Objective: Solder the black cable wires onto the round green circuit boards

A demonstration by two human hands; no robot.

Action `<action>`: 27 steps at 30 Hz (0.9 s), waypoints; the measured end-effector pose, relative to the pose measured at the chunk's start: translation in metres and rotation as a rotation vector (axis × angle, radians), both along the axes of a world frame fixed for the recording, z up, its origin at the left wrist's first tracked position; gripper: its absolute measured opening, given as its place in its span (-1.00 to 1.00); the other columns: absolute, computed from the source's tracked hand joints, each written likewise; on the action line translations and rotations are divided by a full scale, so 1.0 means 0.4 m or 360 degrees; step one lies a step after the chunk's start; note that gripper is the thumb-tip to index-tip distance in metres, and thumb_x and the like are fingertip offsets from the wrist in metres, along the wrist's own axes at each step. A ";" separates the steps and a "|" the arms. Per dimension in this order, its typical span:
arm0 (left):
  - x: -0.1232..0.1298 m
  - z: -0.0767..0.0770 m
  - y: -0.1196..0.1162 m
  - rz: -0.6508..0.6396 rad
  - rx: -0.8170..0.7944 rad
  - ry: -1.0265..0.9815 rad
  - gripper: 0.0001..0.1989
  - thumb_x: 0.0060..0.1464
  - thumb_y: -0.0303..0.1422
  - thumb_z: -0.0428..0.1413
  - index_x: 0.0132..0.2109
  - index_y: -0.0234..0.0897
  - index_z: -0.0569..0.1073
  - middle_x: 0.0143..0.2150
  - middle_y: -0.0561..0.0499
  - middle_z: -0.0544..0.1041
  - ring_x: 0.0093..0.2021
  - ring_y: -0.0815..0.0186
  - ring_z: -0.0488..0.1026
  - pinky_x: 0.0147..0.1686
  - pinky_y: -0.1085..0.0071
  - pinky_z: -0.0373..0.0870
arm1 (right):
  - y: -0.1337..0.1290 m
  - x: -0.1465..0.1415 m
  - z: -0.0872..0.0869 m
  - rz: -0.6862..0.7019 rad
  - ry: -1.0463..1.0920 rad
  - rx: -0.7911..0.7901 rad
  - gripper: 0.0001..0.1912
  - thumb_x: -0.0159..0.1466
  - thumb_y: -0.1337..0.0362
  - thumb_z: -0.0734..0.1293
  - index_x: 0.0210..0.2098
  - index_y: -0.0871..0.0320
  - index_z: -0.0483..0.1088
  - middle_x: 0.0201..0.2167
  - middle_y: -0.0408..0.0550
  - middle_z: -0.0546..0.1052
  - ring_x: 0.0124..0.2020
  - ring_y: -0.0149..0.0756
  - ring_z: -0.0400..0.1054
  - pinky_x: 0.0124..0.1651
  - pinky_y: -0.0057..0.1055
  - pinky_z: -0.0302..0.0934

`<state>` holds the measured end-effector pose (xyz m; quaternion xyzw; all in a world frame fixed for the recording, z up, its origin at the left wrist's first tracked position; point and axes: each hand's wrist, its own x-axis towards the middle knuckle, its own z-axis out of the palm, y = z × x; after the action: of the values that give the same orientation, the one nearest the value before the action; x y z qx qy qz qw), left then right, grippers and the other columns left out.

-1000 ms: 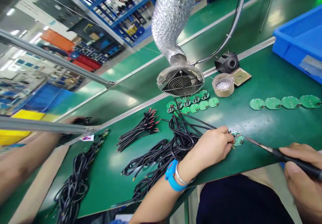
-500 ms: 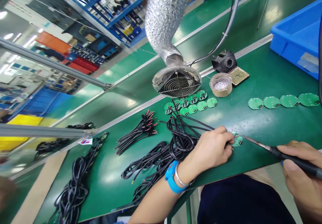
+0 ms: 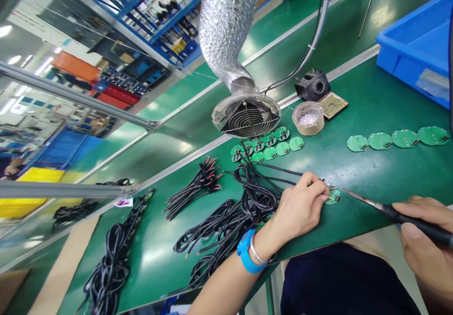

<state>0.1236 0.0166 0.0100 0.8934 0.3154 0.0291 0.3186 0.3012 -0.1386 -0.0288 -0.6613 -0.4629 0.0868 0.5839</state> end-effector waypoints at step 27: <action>-0.013 -0.040 -0.010 -0.0054 0.0189 -0.0054 -0.92 0.21 -0.42 0.11 -0.21 -0.21 0.52 -0.27 0.08 0.49 -0.29 0.37 0.46 -0.33 0.48 0.35 | 0.035 -0.082 0.017 0.0115 -0.0590 0.0132 -0.84 0.24 0.41 0.30 -0.18 0.18 0.45 -0.45 -0.12 0.54 -0.50 -0.41 0.40 -0.45 -0.46 0.30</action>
<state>0.1184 0.0127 -0.0061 0.9154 0.2924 0.0574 0.2707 0.2684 -0.1246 -0.0220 -0.6243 -0.5891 -0.0347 0.5119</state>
